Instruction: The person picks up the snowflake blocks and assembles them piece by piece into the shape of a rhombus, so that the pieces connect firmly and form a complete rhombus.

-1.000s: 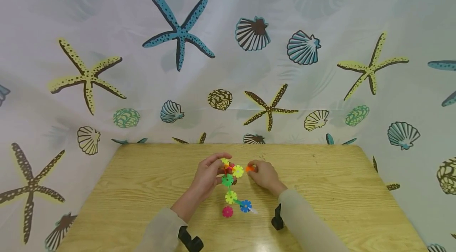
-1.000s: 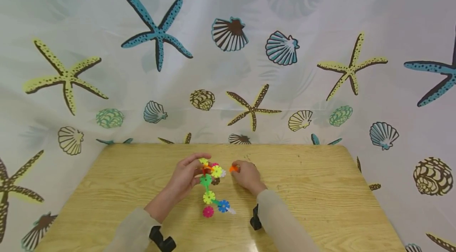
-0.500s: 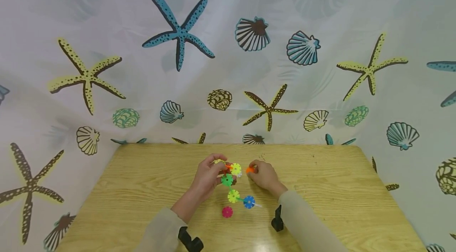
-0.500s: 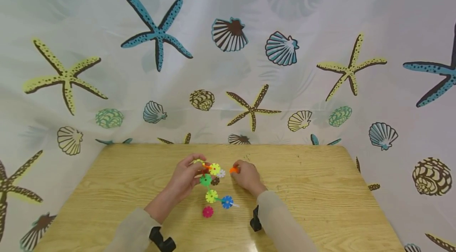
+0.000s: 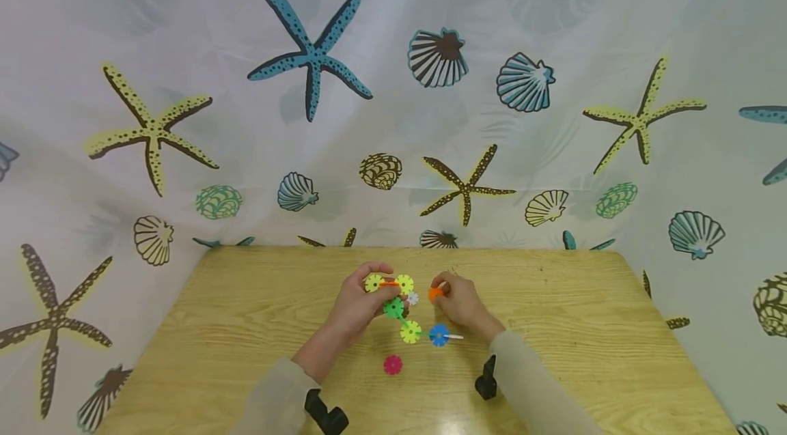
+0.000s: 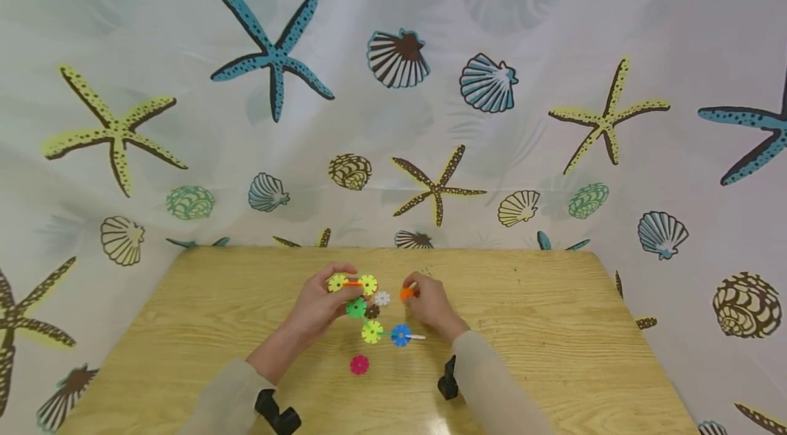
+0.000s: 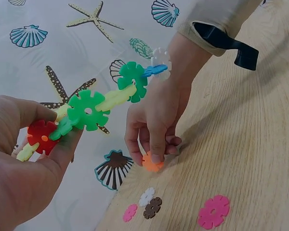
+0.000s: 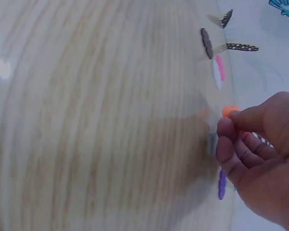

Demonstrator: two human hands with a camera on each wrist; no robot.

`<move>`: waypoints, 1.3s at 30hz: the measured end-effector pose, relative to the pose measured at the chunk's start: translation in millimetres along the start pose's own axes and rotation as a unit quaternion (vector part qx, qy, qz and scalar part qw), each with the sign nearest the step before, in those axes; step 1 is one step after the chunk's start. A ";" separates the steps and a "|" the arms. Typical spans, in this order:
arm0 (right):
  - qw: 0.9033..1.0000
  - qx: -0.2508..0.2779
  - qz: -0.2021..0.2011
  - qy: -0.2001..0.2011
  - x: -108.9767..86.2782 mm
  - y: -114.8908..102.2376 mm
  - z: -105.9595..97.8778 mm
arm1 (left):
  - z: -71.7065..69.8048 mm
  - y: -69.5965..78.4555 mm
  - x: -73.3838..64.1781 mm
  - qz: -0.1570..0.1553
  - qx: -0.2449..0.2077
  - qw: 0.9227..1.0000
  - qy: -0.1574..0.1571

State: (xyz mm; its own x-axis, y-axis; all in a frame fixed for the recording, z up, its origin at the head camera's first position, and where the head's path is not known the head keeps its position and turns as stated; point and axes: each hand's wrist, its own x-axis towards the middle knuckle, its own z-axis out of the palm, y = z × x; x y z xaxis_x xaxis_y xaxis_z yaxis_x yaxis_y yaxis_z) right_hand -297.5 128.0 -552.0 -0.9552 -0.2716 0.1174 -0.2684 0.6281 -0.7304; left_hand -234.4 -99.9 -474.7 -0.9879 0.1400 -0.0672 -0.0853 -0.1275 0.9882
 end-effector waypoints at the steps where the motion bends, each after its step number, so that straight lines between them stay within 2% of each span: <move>1: 1.000 0.008 0.002 0.001 -1.0 -2.1 -2.5 | -0.9 0.3 0.1 0.002 0.004 1.000 -0.004; 4: 0.999 0.038 -0.001 0.001 -3.7 -9.6 -10.2 | -3.3 0.7 0.6 0.002 0.012 1.000 -0.008; 13: 0.995 0.090 -0.048 -0.005 -12.6 -38.5 -33.4 | -6.1 3.1 2.0 -0.006 0.032 0.999 -0.014; 22: 0.992 0.093 -0.088 -0.005 -22.6 -62.5 -50.3 | -4.6 3.5 2.6 -0.003 0.034 0.999 -0.011; 34: 0.989 0.111 -0.098 -0.021 -32.5 -81.6 -58.1 | -0.5 6.5 2.9 -0.015 0.028 1.000 -0.002; 39: 0.988 0.113 -0.103 -0.025 -34.1 -83.6 -58.1 | 0.7 6.6 2.5 -0.019 0.022 0.999 -0.015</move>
State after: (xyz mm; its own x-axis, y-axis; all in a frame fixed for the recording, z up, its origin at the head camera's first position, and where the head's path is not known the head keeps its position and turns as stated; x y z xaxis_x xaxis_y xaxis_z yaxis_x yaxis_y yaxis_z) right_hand -249.7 127.1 -455.9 -0.8744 -0.4157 0.2503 -0.4165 0.3783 -0.8267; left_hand -237.3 -99.7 -468.3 -0.9797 0.1733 -0.1005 -0.1154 -0.0780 0.9903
